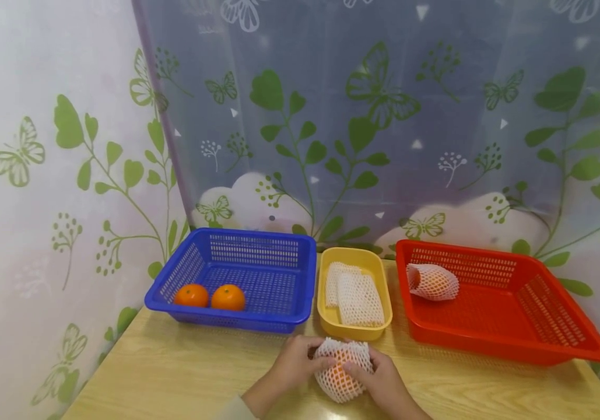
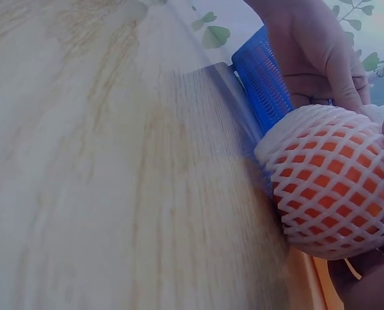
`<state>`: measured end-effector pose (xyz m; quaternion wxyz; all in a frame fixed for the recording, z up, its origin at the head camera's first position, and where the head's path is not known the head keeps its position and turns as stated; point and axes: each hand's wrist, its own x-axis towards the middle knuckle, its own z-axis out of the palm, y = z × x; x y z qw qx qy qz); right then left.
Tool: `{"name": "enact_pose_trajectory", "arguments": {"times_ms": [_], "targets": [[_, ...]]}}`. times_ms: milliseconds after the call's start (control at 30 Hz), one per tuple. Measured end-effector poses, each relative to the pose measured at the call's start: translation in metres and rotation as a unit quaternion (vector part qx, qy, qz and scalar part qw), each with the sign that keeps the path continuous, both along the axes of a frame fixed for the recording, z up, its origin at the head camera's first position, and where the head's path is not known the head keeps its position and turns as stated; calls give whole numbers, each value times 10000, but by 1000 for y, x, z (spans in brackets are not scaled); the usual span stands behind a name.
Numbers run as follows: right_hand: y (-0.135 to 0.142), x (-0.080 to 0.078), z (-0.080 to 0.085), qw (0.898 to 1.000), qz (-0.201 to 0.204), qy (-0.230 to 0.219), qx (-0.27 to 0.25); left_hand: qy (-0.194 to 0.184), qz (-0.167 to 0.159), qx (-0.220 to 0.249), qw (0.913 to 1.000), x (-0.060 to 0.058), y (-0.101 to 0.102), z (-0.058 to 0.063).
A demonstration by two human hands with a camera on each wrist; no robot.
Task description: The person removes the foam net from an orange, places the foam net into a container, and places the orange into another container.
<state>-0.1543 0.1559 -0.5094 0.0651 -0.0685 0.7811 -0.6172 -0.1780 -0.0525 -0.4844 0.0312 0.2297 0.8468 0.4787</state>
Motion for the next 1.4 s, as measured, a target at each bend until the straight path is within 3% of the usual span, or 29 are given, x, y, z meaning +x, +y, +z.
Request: {"name": "enact_pose_trajectory", "arguments": {"times_ms": [100, 333, 567, 800, 1200, 1400], "targets": [[1, 0, 0, 10000, 18, 41, 38, -123, -60, -82, 9999, -1, -1, 0], [1, 1, 1, 9999, 16, 113, -69, -592, -421, 286, 9969, -1, 2, -5], [4, 0, 0, 9994, -124, 236, -230, -441, -392, 211, 9980, -2, 3, -3], [4, -2, 1, 9996, 25, 25, -265, -322, -363, 130, 9987, 1, 2, -3], [-2, -3, -1, 9989, -395, 125, -207, -548, -402, 317, 9972, -1, 0, -3], [-3, -4, -5, 9992, -406, 69, -13, -487, -169, 293, 9982, -1, 0, -3]]}}
